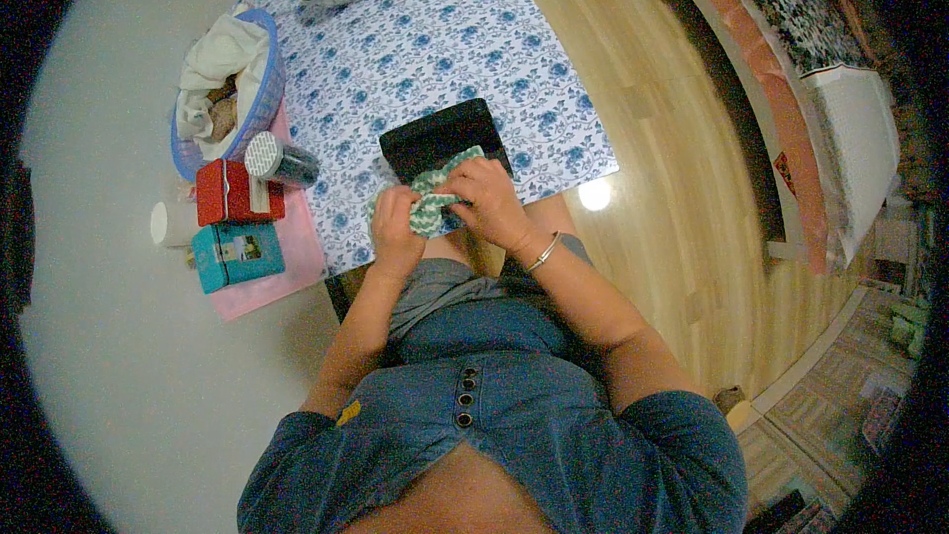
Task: The person wipes a black remote control with a green and white checkered cloth, turning the remote over to clean all sides.
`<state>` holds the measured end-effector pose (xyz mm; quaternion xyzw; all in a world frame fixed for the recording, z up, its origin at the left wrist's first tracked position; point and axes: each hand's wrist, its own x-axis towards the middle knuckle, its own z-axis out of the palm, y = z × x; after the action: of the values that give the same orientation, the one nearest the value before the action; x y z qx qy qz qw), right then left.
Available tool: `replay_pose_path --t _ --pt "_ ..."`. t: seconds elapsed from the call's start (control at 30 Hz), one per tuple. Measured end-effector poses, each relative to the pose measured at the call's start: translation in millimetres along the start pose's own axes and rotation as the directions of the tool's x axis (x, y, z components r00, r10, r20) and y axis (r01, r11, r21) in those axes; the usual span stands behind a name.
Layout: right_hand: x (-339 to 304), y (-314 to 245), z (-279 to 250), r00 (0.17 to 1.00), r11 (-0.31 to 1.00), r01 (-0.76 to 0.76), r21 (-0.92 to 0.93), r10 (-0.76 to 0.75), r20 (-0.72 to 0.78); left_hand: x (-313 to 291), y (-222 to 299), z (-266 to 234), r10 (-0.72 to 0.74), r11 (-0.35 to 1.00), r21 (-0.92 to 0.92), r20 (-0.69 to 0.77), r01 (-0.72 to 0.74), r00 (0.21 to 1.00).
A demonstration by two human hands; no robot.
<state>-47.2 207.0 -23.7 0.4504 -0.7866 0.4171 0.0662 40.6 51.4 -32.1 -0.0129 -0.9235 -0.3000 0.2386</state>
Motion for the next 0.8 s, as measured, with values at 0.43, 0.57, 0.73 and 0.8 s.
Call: replay_pose_path --t 0.43,0.57,0.73,0.8 --pt "-16 -21 -40 0.993 0.987 -0.043 -0.158 0.059 0.099 2 19 -22 0.138 0.966 0.201 0.138 -0.165 0.981" --pt "-7 -26 -45 0.999 0.98 -0.042 -0.192 0.041 -0.008 9 23 -28 0.117 0.964 0.239 0.015 -0.117 0.993" --pt "13 -28 -40 0.981 0.942 0.026 -0.335 -0.088 -0.17 30 23 -22 0.074 0.978 0.199 -0.092 -0.055 0.993" --pt "14 -16 -32 0.986 0.949 -0.061 -0.31 0.01 -0.165 27 23 -17 0.034 0.979 0.198 0.054 -0.044 0.998"
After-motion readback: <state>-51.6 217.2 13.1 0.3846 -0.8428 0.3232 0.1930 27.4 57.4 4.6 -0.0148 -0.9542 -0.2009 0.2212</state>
